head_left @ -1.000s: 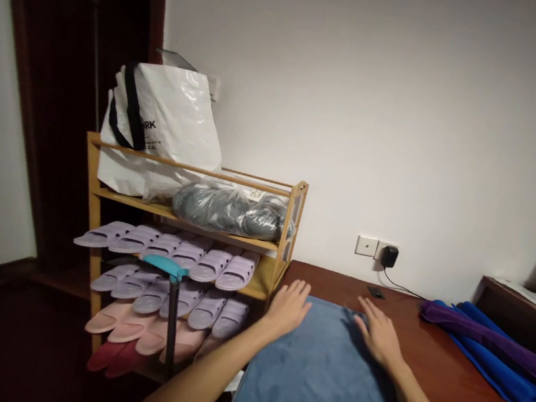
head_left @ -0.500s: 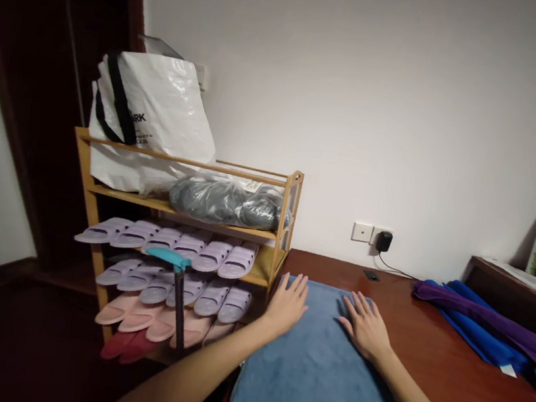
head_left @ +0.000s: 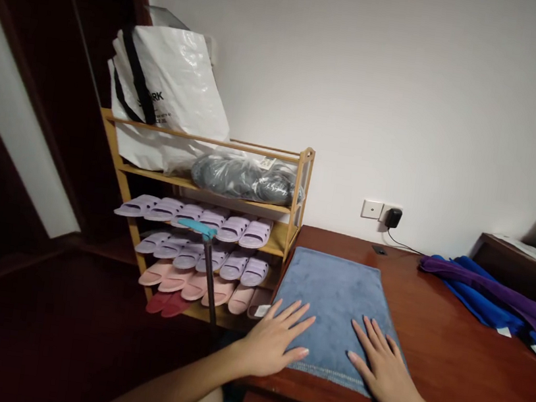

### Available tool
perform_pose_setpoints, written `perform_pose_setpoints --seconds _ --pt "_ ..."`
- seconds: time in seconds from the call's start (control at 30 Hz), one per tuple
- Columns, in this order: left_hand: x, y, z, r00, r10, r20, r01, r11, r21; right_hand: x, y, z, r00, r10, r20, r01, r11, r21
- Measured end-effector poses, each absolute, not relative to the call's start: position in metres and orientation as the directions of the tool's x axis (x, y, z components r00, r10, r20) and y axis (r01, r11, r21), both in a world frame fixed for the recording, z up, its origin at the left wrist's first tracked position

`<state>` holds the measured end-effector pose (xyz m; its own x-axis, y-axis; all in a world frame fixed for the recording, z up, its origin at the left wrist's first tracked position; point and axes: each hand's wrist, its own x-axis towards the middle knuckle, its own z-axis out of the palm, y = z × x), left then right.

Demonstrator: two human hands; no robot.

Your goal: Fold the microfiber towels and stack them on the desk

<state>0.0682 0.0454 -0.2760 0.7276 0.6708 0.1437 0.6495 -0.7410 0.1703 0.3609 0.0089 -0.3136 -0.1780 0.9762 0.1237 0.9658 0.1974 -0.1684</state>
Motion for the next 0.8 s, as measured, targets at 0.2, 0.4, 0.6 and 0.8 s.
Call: perform_pose_setpoints --seconds 0.2,0.4,0.6,0.8 --pt "0.073 0.058 -0.282 0.722 0.674 0.157 0.659 -0.739 0.14 0.365 0.014 -0.317 -0.188 0.966 0.177 0.976 0.204 -0.081" --pt "0.103 0.078 -0.266 0.655 0.756 0.003 0.754 -0.653 0.073 0.363 0.032 -0.306 -0.12 0.959 0.258 0.991 0.132 -0.028" --pt "0.122 0.072 -0.285 0.633 0.772 0.049 0.76 -0.633 0.147 0.35 0.025 -0.32 0.034 0.994 0.105 0.998 -0.028 -0.061" --pt "0.133 0.135 -0.295 0.625 0.778 0.06 0.764 -0.626 0.158 0.363 0.089 -0.323 0.029 0.998 0.052 0.996 -0.024 -0.082"
